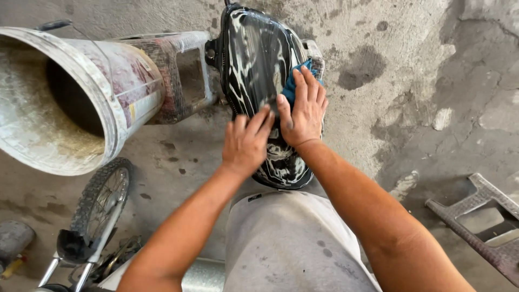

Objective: Sanding and polishing a motorcycle fuel tank using sandpaper and water/polish.

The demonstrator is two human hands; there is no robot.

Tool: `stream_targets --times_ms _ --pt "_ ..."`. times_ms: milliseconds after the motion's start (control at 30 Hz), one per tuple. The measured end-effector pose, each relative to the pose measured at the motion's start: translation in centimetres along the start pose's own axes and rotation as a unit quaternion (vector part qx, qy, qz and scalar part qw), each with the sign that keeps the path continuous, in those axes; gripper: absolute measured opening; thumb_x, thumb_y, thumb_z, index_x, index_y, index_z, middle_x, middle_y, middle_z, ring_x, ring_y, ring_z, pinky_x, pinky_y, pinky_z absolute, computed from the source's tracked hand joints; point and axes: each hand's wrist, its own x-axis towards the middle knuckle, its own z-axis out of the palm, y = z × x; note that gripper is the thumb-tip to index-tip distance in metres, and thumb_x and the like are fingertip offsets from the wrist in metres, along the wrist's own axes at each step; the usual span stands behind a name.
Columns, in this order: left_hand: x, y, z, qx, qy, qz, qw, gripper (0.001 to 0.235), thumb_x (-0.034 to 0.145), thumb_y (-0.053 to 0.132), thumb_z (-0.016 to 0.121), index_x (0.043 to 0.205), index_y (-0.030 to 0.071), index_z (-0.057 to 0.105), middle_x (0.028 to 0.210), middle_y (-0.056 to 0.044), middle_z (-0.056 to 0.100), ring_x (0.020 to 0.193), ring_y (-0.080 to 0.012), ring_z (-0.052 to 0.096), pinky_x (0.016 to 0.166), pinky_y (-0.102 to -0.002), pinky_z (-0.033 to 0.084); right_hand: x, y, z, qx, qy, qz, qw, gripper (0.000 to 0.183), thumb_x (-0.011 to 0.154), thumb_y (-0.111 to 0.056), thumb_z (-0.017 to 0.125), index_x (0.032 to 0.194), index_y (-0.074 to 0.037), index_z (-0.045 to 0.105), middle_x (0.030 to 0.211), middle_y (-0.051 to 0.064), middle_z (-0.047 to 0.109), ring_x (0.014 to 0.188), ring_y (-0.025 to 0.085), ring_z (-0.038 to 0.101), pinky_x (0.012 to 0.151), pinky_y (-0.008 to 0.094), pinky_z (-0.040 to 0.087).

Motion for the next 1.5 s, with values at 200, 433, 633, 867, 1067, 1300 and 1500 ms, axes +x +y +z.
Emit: stream_targets --times_ms 200,433,633,867,1067,1300,1500 --pt "16.5 -6.6 2.2 0.121 0.097 -0.017 0.988 0.048 0.098 0.008 0.059 0.145 0.015 0.057 0.149 0.001 0.054 0.127 -0.0327 0.054 0.091 -0.051 0.050 -0.3 -0.3 0.0 0.011 -0.006 0.019 1.000 0.062 0.108 -0.047 0.051 0.157 -0.010 0.041 0.163 0.014 0.040 0.146 0.039 0.038 0.122 0.053 0.028" --pt "4.4 -0.6 1.9 0.123 0.119 0.008 0.985 0.054 0.097 0.011 0.054 0.151 0.013 0.049 0.159 -0.004 0.044 0.117 -0.0375 0.054 0.093 -0.045 0.051 0.2 -0.6 0.0 0.028 0.011 0.031 0.999 0.064 0.108 -0.046 0.051 0.158 -0.009 0.039 0.163 0.015 0.039 0.146 0.040 0.038 0.120 0.053 0.027" --pt "5.7 -2.1 1.8 0.040 -0.007 0.017 0.999 0.052 0.095 0.006 0.056 0.146 0.012 0.054 0.157 -0.003 0.049 0.106 -0.0316 0.056 0.085 -0.044 0.047 0.1 -0.5 0.0 0.026 0.000 0.030 0.999 0.064 0.107 -0.045 0.054 0.157 -0.008 0.039 0.162 0.015 0.038 0.147 0.040 0.037 0.122 0.054 0.026" --pt "16.4 -5.4 3.1 0.108 0.089 -0.033 0.990 0.046 0.099 0.008 0.057 0.145 0.013 0.056 0.150 -0.003 0.053 0.127 -0.0356 0.053 0.095 -0.050 0.050 0.0 -0.5 -0.1 0.019 0.007 0.028 0.999 0.065 0.107 -0.042 0.054 0.158 -0.007 0.038 0.163 0.016 0.038 0.146 0.041 0.037 0.122 0.054 0.027" --pt "1.7 0.6 0.7 0.029 -0.009 -0.008 0.999 0.058 0.095 0.008 0.052 0.153 0.015 0.050 0.162 -0.002 0.045 0.110 -0.0331 0.056 0.090 -0.045 0.050 0.1 -0.2 0.0 0.037 0.013 0.035 0.999 0.064 0.107 -0.043 0.053 0.158 -0.006 0.039 0.162 0.017 0.038 0.144 0.041 0.038 0.121 0.054 0.027" --pt "17.4 -6.9 4.2 0.129 0.059 -0.014 0.990 0.043 0.101 0.009 0.058 0.144 0.014 0.058 0.152 -0.003 0.051 0.125 -0.0386 0.056 0.098 -0.056 0.050 -0.1 -0.7 -0.1 0.019 0.004 0.035 0.999 0.065 0.107 -0.045 0.053 0.157 -0.005 0.039 0.161 0.017 0.039 0.145 0.041 0.038 0.121 0.054 0.027" --pt "12.4 -4.1 3.6 0.103 0.123 0.008 0.987 0.040 0.102 0.012 0.054 0.142 0.009 0.058 0.151 -0.007 0.053 0.121 -0.0372 0.054 0.096 -0.046 0.050 -0.1 -0.5 0.1 0.025 0.006 0.042 0.999 0.065 0.107 -0.045 0.053 0.157 -0.007 0.039 0.162 0.017 0.039 0.144 0.041 0.038 0.121 0.055 0.027"
